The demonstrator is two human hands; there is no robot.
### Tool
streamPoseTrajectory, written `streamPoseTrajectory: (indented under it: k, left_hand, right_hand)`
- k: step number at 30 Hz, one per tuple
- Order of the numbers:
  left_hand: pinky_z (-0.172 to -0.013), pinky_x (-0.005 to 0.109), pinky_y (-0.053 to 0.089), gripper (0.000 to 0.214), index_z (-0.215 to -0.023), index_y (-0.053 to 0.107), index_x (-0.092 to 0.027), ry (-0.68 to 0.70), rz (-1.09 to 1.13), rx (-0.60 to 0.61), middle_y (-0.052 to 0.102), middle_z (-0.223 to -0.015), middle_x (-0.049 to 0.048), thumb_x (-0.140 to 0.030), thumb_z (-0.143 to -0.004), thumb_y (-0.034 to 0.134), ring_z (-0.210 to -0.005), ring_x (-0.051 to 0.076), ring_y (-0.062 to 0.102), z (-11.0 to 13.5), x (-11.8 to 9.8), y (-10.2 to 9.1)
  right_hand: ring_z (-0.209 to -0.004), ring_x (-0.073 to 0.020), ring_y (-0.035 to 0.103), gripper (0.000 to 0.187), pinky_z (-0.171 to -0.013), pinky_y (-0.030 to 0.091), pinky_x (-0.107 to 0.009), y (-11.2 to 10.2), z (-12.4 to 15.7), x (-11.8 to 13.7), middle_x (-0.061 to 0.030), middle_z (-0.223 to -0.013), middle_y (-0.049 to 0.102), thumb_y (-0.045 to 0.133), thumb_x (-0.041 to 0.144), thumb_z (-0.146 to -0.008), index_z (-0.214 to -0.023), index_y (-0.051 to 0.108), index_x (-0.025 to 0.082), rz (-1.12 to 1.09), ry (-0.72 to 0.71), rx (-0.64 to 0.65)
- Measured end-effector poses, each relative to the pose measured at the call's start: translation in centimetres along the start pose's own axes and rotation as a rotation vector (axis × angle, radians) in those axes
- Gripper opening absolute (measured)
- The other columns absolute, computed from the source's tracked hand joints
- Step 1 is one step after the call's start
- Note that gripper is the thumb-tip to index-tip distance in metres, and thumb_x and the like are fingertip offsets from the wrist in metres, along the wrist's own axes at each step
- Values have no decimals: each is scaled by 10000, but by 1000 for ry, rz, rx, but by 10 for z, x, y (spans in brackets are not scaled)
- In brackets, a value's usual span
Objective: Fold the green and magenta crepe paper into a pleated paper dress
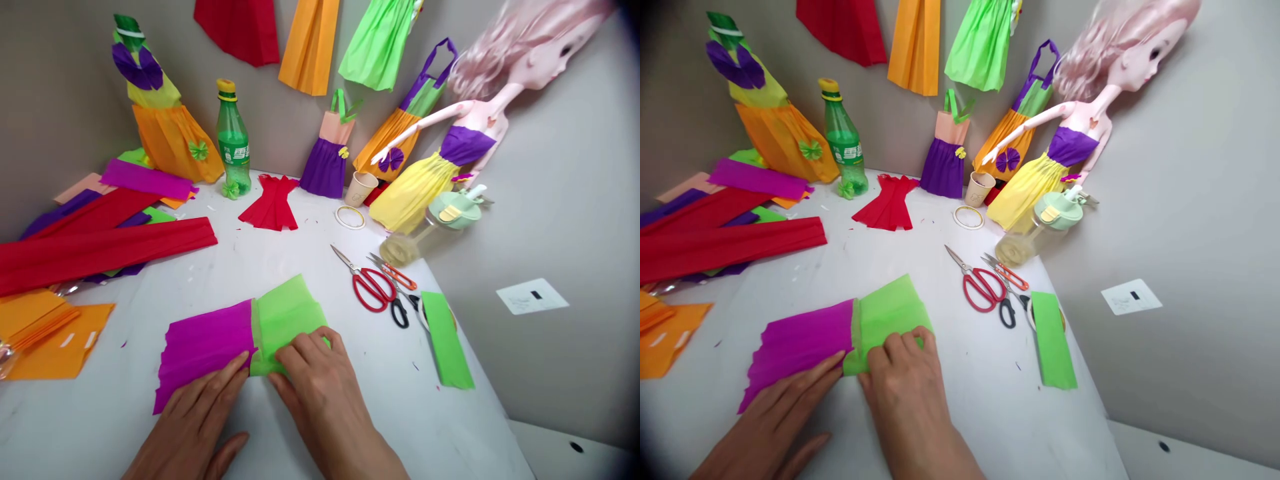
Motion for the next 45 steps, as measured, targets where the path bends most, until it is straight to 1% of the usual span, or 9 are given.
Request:
streamPoseTrajectory:
  k: [3, 5, 11, 15, 20, 28, 34, 38, 45]
  left_hand:
    - [-906, 311, 501, 602, -1612, 235, -201, -3, 11, 11, 669, -1356, 49, -443, -1072, 349, -1114, 214, 659, 2, 1, 3]
    - [-916, 315, 498, 609, -1617, 213, -204, -10, 17, 10, 674, -1346, 52, -443, -1073, 349, -1107, 217, 659, 4, 1, 5]
    - [-923, 318, 475, 584, -1606, 252, -201, -27, 25, 2, 657, -1373, 48, -434, -1078, 341, -1128, 216, 642, 7, 1, 7]
    - [-945, 330, 449, 558, -1600, 266, -207, -37, 9, 20, 634, -1409, 38, -419, -1087, 317, -1154, 215, 627, 8, 1, 10]
    - [-964, 336, 428, 565, -1605, 247, -201, -44, -4, 25, 630, -1419, 38, -412, -1086, 316, -1168, 216, 618, 7, -1, 10]
    - [-929, 338, 443, 576, -1610, 225, -187, -45, -3, 30, 636, -1410, 56, -391, -1082, 328, -1141, 224, 628, 3, -3, 7]
    - [-883, 328, 443, 555, -1614, 209, -194, -26, -20, 34, 606, -1450, 48, -282, -1077, 317, -1094, 214, 633, -5, -5, 3]
    - [-861, 335, 443, 577, -1624, 161, -203, -16, -44, 62, 583, -1478, 35, -236, -1069, 313, -1063, 219, 626, -5, -5, 5]
    - [-859, 370, 419, 569, -1631, 111, -222, -53, -81, 58, 605, -1446, 80, -244, -1082, 259, -1065, 246, 626, -4, -7, 11]
  right_hand:
    - [-806, -206, 598, 164, -961, 365, -408, 6, -10, 9, -7, -814, 656, 747, 306, -903, -810, 649, 212, -6, -24, 41]
    - [-798, -204, 603, 182, -942, 363, -403, 10, -14, 12, -2, -802, 661, 750, 316, -903, -788, 653, 214, -12, -17, 53]
    - [-776, -197, 601, 197, -835, 326, -381, 15, -14, 14, 7, -774, 662, 698, 257, -942, -754, 651, 220, -26, 65, 42]
    - [-758, -187, 594, 175, -782, 305, -358, 15, -12, 13, 14, -770, 668, 720, 219, -919, -757, 654, 218, -14, 107, 73]
    - [-726, -183, 581, 180, -755, 291, -345, 13, -13, 12, 13, -751, 673, 726, 203, -906, -743, 651, 214, 4, 113, 86]
    - [-733, -191, 583, 190, -746, 280, -351, 14, -11, 11, 10, -754, 675, 731, 211, -901, -730, 648, 214, 10, 146, 138]
    - [-763, -201, 608, 182, -770, 294, -358, 12, -14, 13, 0, -767, 686, 725, 218, -906, -736, 658, 207, 20, 165, 183]
    - [-752, -196, 614, 198, -764, 301, -355, 10, -16, 14, -5, -760, 694, 705, 231, -928, -735, 667, 205, 23, 159, 191]
    - [-776, -195, 622, 191, -769, 312, -345, 10, -15, 12, -13, -777, 703, 719, 260, -925, -749, 674, 200, 9, 180, 201]
Point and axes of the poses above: each hand's wrist, its own z-axis away from the middle knuckle, its own y-axis out of the palm, x = y × z, the point moved 1 cm from there along -z, towards the middle knuckle
